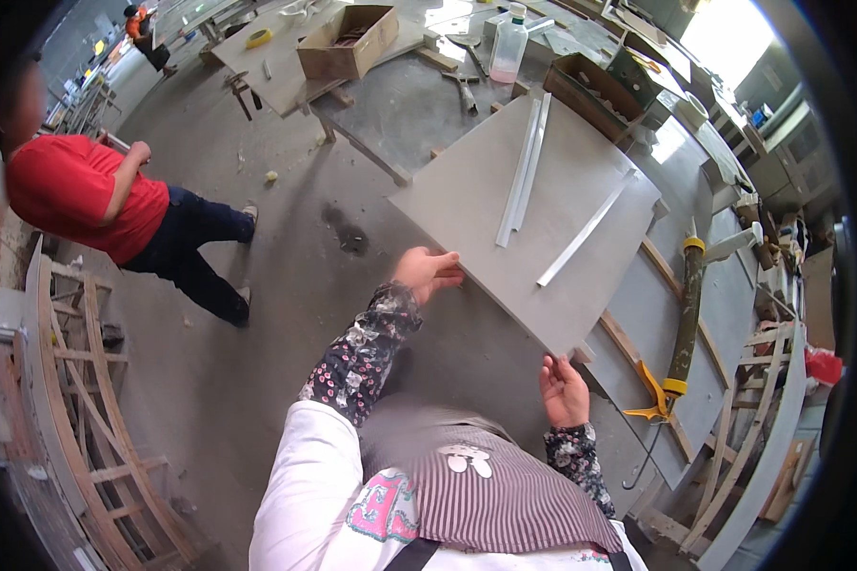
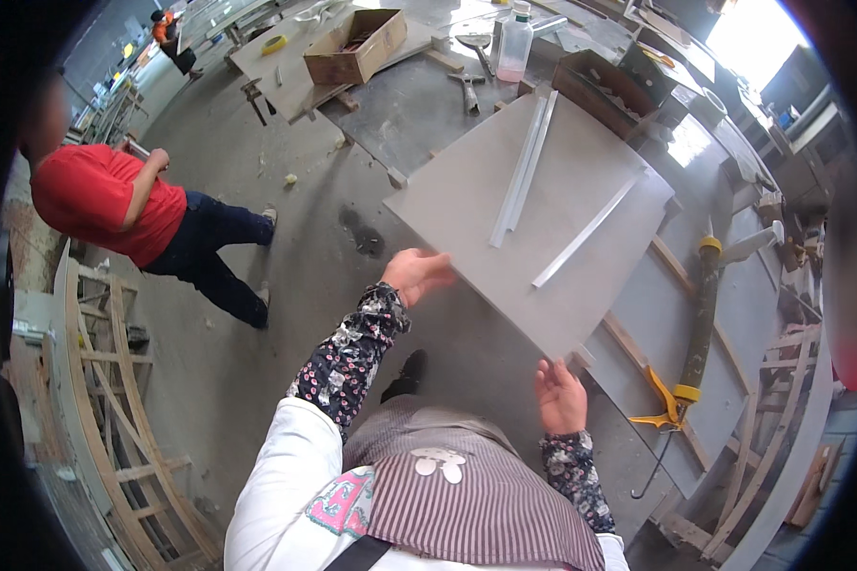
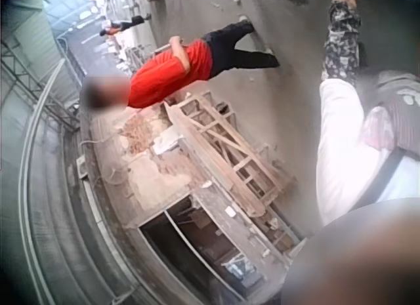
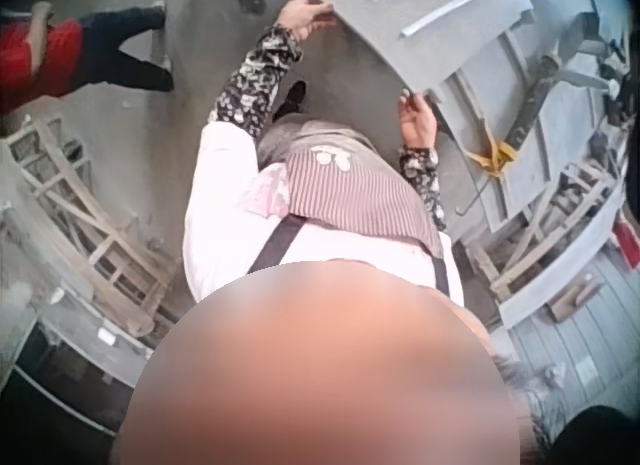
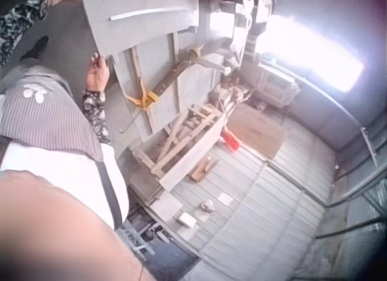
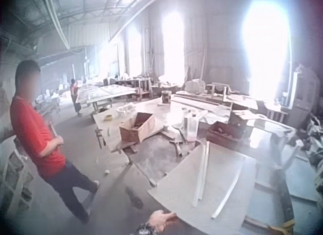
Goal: The person aligns white plastic strips on a large board, applies adhesive using a caulking gun, and presses the strips into place. They then walk to a workbench, pick up an angle grinder, and attach a grinding disc to the tool.
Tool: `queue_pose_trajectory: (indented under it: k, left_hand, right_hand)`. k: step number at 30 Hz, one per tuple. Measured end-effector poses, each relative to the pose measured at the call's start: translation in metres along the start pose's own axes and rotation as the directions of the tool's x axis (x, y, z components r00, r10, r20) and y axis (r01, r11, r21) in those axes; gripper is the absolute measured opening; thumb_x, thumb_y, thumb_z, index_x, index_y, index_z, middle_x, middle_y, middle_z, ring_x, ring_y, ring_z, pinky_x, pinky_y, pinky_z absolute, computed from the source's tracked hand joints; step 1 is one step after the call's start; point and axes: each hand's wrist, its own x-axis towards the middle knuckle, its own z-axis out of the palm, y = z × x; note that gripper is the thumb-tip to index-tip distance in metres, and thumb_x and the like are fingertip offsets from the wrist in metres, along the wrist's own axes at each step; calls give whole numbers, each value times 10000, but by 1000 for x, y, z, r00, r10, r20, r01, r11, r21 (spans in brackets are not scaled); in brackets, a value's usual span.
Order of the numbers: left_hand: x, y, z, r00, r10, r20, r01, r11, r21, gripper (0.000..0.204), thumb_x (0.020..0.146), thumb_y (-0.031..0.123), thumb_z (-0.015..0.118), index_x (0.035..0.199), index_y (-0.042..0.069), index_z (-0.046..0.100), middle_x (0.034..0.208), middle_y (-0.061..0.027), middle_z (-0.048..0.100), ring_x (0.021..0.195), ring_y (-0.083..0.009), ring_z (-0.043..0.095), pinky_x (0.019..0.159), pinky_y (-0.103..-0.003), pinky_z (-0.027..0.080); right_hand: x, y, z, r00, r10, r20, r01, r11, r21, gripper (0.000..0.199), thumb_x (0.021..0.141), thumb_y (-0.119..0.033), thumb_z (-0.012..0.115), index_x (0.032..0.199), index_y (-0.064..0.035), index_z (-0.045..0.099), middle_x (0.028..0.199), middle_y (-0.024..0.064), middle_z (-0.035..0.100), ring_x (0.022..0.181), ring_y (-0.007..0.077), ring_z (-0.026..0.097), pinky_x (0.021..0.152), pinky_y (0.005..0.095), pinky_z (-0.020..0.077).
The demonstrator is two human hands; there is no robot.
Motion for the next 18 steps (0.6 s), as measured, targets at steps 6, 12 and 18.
queue_pose_trajectory:
  k: [6, 12, 18]
  left_hand:
    - [38, 49, -64, 998, 49, 25, -48, 998, -26, 296, 882, 90, 637, 1066, -113, 525, 1019, -180, 620, 896, -285, 641, 805, -403, 557]
    - [62, 74, -96, 997, 76, -8, -76, 997, 0, 307, 897, 95, 630, 1124, -73, 508, 996, -139, 627, 842, -244, 647, 759, -373, 571]
    - [65, 56, -92, 953, 286, -98, -278, 957, 87, 271, 903, 70, 613, 1117, -44, 494, 960, -133, 626, 779, -222, 651, 707, -353, 580]
  right_hand:
    - [-5, 3, 7, 996, -38, -80, 38, 999, -11, 94, 944, -131, 561, 947, -38, 574, 914, 78, 646, 868, 179, 638, 708, 292, 561]
    - [-9, 11, 19, 971, -115, -208, 119, 993, 9, 97, 938, -148, 573, 945, -51, 571, 903, 70, 646, 819, 156, 633, 652, 270, 553]
    - [-14, 35, 44, 855, -416, -309, 361, 906, -220, 261, 933, -139, 570, 1147, -22, 478, 901, 61, 609, 771, 149, 628, 612, 260, 531]
